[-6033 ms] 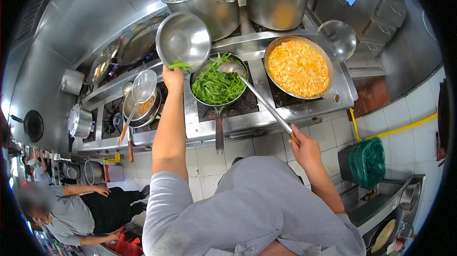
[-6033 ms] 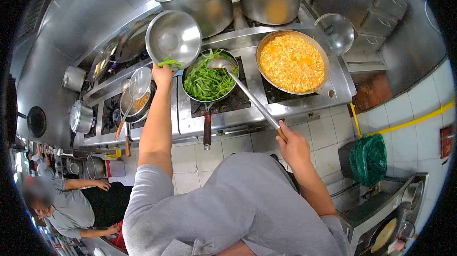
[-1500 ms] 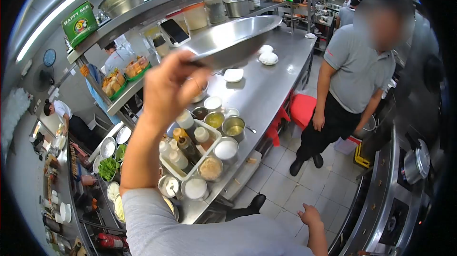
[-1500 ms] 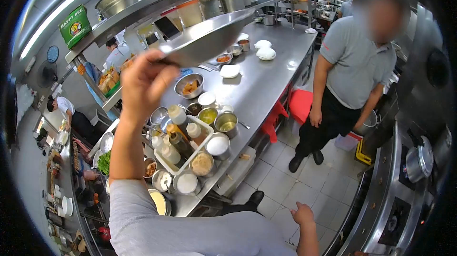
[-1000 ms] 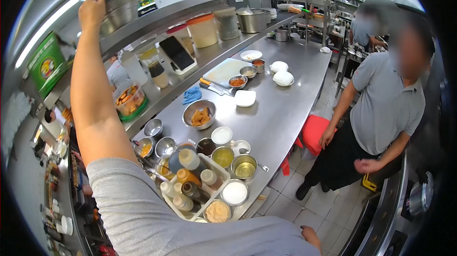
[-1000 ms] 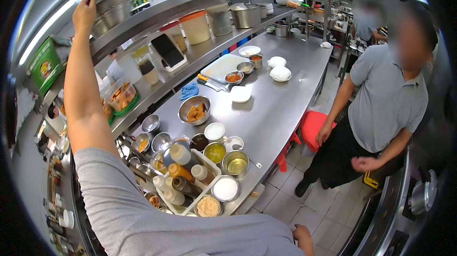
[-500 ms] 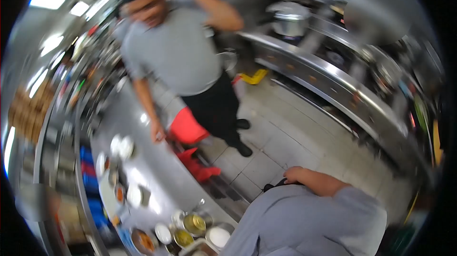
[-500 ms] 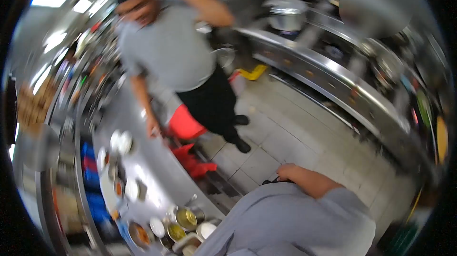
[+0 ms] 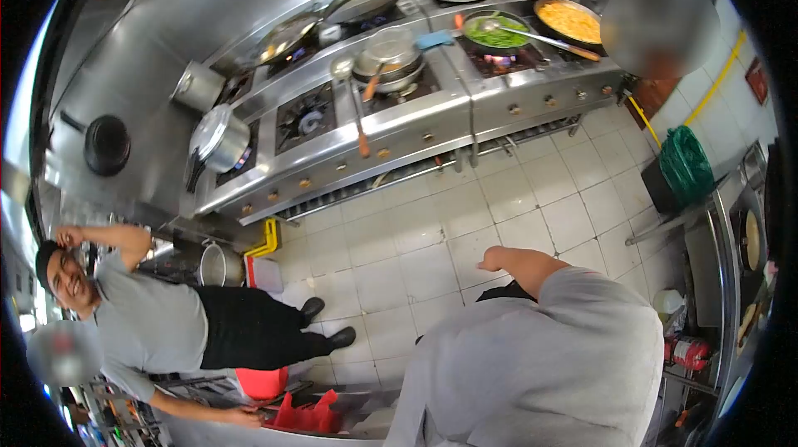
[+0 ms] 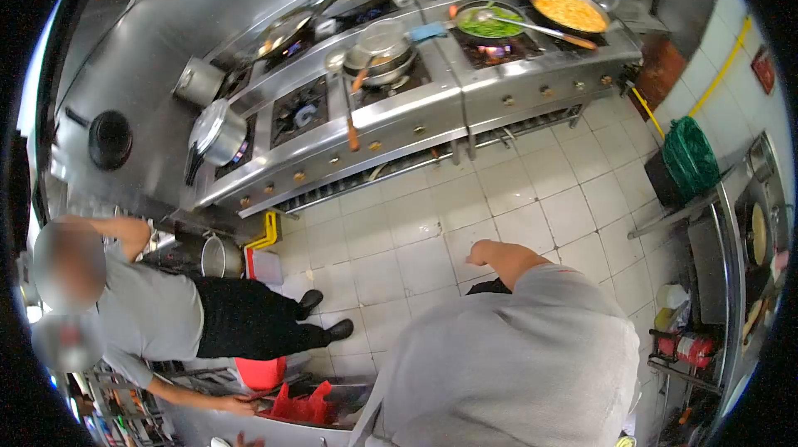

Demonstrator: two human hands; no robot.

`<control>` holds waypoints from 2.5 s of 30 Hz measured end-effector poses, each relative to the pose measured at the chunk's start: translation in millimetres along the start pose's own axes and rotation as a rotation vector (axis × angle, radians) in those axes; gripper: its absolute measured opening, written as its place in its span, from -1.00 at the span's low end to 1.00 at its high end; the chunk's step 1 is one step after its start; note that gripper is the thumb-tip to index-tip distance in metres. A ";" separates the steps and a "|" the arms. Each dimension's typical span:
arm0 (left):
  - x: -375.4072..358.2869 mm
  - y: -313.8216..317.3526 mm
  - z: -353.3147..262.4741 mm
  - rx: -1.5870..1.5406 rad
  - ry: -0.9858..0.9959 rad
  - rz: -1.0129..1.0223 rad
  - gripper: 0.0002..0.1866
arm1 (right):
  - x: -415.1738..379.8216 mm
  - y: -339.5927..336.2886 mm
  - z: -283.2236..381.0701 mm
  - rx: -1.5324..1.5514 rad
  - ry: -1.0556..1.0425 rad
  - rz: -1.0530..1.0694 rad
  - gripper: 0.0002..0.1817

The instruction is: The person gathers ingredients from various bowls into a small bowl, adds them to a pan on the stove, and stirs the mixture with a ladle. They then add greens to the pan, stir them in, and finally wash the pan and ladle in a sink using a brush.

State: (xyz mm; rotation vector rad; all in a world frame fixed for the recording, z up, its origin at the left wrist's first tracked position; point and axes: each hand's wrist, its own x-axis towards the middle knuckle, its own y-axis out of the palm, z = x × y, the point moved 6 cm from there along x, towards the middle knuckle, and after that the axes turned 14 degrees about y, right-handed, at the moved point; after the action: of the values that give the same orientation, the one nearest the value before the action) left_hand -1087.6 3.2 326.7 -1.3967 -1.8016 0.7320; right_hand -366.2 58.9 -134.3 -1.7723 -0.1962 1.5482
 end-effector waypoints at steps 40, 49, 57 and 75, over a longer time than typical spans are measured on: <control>467.9 1094.5 -886.4 0.066 0.934 0.558 -0.63 | -90.7 -37.1 -701.0 0.595 0.769 -0.253 -0.46; 413.9 1075.8 -863.0 0.084 0.905 0.337 -0.66 | -84.3 -124.3 -657.4 0.908 0.854 -0.039 -0.48; 194.8 935.6 -762.2 0.001 0.844 0.354 -0.67 | -10.3 -61.9 -706.8 1.018 0.710 0.068 -0.49; 424.2 1045.6 -883.1 -0.580 0.506 -0.051 -0.49 | -53.8 -572.9 -565.5 0.389 0.299 -1.184 -0.38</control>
State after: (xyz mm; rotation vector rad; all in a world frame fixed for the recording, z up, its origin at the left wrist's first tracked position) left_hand 154.5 675.5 85.6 -1.6954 -1.6800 -0.1989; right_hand 332.4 183.0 249.8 -1.1462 -0.6101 0.4179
